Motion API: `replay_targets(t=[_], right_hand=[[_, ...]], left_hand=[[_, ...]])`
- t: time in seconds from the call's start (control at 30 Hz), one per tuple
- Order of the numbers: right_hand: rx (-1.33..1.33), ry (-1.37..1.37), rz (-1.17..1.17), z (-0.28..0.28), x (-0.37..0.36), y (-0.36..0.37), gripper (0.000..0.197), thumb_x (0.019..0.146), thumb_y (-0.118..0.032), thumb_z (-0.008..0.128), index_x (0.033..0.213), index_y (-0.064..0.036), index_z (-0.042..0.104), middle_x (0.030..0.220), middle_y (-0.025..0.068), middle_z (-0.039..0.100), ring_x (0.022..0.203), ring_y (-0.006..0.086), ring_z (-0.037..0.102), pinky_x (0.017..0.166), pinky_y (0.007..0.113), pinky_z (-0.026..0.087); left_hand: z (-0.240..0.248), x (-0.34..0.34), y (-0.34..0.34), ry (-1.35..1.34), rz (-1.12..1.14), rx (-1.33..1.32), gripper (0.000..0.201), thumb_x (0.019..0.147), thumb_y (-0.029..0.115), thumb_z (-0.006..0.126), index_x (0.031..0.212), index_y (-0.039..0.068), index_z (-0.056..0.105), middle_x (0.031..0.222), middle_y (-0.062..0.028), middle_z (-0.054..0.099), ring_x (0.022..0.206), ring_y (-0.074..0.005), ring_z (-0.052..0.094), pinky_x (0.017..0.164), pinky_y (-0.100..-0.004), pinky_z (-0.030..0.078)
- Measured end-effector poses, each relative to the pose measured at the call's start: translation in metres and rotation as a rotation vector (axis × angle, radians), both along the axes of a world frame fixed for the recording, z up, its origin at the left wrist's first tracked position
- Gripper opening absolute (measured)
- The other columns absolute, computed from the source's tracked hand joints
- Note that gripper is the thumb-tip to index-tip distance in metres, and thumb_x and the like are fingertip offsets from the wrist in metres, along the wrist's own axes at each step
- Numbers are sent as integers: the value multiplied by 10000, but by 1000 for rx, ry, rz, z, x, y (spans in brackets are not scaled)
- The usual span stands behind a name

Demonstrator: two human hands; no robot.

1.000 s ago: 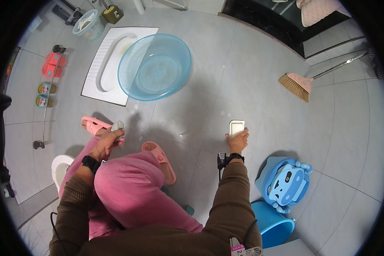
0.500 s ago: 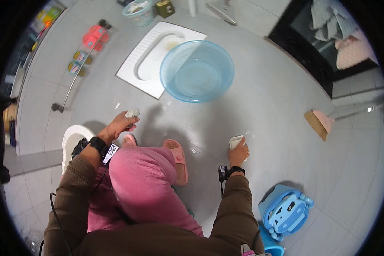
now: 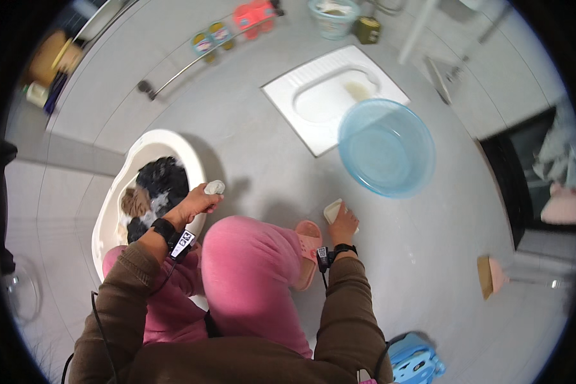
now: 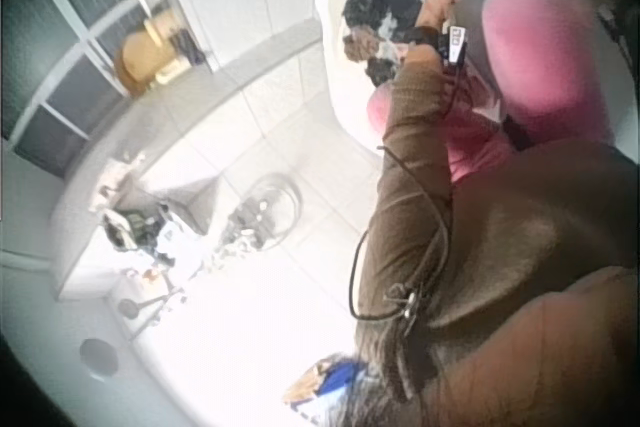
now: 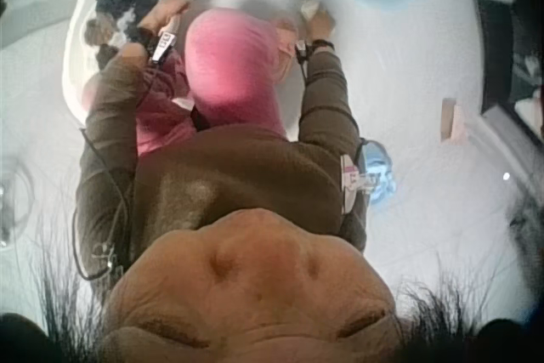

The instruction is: The person hand washes clothes in a bathroom. They scrub a light-colored cloth in a blue basin, then transfer it to a white tub with other garments, scrubbing and rinsing items under running water.

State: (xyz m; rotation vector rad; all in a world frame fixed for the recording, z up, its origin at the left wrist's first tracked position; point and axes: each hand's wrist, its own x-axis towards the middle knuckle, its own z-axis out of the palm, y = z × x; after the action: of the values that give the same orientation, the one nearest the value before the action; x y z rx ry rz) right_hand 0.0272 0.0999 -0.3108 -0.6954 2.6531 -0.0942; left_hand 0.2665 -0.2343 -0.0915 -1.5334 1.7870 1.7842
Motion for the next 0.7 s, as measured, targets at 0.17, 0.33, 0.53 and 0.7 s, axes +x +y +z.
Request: replay_targets(t=[0.17,0.33,0.53,0.7], right_hand=[[-8,-31,115,-3,-16,-50,989,614,-355,838,1442,-154,335,1294,156,520,1139,346,567,912,509,445],[-96,-239,471,-18,-73,-103,852,646,-371,837,1368,-129,456,1270,180,554,1155,356,560,953,448,460],[-151,-171,731,131,-112,-234,634,703,-361,817,1226,-75,599,1070,176,668,1015,325,639,891,377,507],[-258,32,939,308,-45,-372,570,703,-303,807,1165,-22,627,1055,173,675,958,293,659,851,376,521]], left_hand=[[-36,68,-17,95,179,-34,408,785,166,752,1087,-15,545,790,-45,581,596,-88,526,481,-221,433],[-41,97,-28,-25,407,-140,588,771,190,779,1197,60,396,860,-54,584,607,-109,572,483,-239,469],[41,192,-107,32,165,-201,445,792,226,737,1144,93,498,769,-49,593,577,-115,559,449,-264,459],[102,280,-135,197,296,-315,455,778,246,753,1151,79,553,904,-26,624,738,-116,602,615,-273,506]])
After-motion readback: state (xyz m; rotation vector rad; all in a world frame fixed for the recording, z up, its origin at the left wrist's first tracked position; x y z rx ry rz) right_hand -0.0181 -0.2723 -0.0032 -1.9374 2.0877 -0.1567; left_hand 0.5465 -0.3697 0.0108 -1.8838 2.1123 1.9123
